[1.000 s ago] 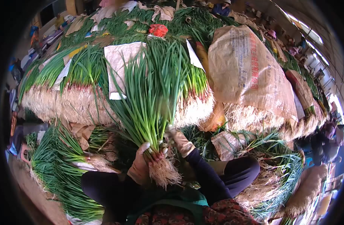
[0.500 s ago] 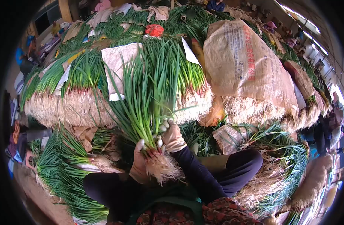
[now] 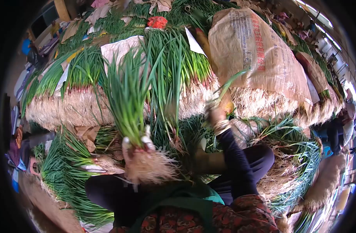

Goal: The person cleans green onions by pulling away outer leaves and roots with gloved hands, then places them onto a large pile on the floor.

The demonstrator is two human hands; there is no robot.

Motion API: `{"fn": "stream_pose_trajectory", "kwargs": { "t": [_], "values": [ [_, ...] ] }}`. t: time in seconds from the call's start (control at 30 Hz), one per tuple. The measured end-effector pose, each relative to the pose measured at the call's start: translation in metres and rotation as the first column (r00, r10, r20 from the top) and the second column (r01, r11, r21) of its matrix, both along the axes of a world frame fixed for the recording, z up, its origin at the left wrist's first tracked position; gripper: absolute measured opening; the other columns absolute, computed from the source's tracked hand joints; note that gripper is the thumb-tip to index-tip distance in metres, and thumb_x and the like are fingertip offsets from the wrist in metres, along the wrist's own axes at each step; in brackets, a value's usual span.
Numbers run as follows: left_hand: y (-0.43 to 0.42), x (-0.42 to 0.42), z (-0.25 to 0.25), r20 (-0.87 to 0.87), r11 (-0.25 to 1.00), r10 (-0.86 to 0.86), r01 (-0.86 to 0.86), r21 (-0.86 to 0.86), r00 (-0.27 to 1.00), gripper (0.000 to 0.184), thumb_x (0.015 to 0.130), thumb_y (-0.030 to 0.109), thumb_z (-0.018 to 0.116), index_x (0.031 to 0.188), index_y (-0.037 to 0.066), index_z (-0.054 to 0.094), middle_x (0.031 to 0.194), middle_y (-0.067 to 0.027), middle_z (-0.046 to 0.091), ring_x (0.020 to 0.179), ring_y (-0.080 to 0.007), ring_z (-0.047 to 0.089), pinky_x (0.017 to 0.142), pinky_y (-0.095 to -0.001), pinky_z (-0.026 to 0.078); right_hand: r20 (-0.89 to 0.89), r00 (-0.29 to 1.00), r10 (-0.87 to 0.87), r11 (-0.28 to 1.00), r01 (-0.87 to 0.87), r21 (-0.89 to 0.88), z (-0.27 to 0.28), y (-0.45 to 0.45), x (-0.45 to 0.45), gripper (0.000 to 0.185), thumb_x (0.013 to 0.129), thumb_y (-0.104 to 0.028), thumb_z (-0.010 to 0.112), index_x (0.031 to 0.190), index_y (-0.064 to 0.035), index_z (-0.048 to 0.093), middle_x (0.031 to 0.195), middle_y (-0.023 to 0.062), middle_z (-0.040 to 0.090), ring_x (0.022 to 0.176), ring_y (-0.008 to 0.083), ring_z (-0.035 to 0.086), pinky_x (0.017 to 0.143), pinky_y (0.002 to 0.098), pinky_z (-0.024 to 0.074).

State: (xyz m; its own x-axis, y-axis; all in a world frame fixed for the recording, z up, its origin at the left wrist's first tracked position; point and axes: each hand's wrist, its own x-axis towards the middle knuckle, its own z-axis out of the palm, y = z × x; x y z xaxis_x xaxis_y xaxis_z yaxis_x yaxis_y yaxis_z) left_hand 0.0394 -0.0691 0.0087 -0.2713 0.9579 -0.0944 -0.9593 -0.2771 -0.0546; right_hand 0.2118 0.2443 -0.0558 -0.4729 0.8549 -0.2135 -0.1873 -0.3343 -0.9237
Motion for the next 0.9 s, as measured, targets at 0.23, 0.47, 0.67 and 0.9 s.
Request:
{"fn": "stream_pose_trajectory", "kwargs": {
  "t": [0.23,0.47,0.67,0.9],
  "values": [
    [-0.001,0.008,-0.03,-0.394,0.87,-0.315,0.097,-0.483,0.863,0.043,0.089,0.039,0.046,0.106,0.0,0.057,0.081,-0.0142,0.065,0.061,-0.0176,0.061,0.051,-0.0257,0.048,0.378,0.859,0.345,0.823,-0.47,0.318,-0.107,-0.069,-0.084,0.022,0.084,-0.017,0.064,0.099,-0.0021,0.065,0.087,0.0039,0.066,0.076,0.0119,0.06,0.068,0.0264,0.0484],
    [0.008,0.008,-0.034,-0.57,0.865,-0.442,0.16,-0.476,0.692,0.052,0.089,0.043,0.046,0.087,-0.005,0.063,0.077,-0.0151,0.066,0.055,-0.0165,0.062,0.046,-0.0227,0.049,0.346,0.721,0.6,0.568,-0.689,0.451,-0.096,-0.054,-0.061,0.014,0.092,-0.014,0.04,0.09,-0.0067,0.051,0.06,-0.0058,0.04,0.052,0.0055,0.038,0.048,0.0204,0.0338],
    [0.01,0.014,-0.046,-0.572,0.944,-0.312,0.178,-0.278,0.759,0.05,0.092,0.041,0.04,0.097,-0.004,0.059,0.079,-0.0156,0.064,0.065,-0.02,0.062,0.052,-0.0249,0.05,0.308,0.881,0.358,0.606,-0.471,0.641,0.019,-0.128,-0.063,0.02,0.093,-0.02,0.043,0.09,-0.0071,0.058,0.069,-0.002,0.057,0.06,0.0085,0.052,0.055,0.0225,0.0433],
    [0.012,0.017,-0.046,-0.5,0.9,-0.397,0.221,-0.374,0.77,0.05,0.094,0.04,0.037,0.086,-0.004,0.059,0.076,-0.0166,0.063,0.066,-0.0241,0.061,0.061,-0.0275,0.05,0.353,0.75,0.559,0.73,-0.648,0.22,0.017,-0.115,-0.077,0.022,0.093,-0.011,0.041,0.11,-0.0023,0.053,0.089,0.0055,0.058,0.079,0.0169,0.053,0.074,0.0294,0.0451]
  ]
}}
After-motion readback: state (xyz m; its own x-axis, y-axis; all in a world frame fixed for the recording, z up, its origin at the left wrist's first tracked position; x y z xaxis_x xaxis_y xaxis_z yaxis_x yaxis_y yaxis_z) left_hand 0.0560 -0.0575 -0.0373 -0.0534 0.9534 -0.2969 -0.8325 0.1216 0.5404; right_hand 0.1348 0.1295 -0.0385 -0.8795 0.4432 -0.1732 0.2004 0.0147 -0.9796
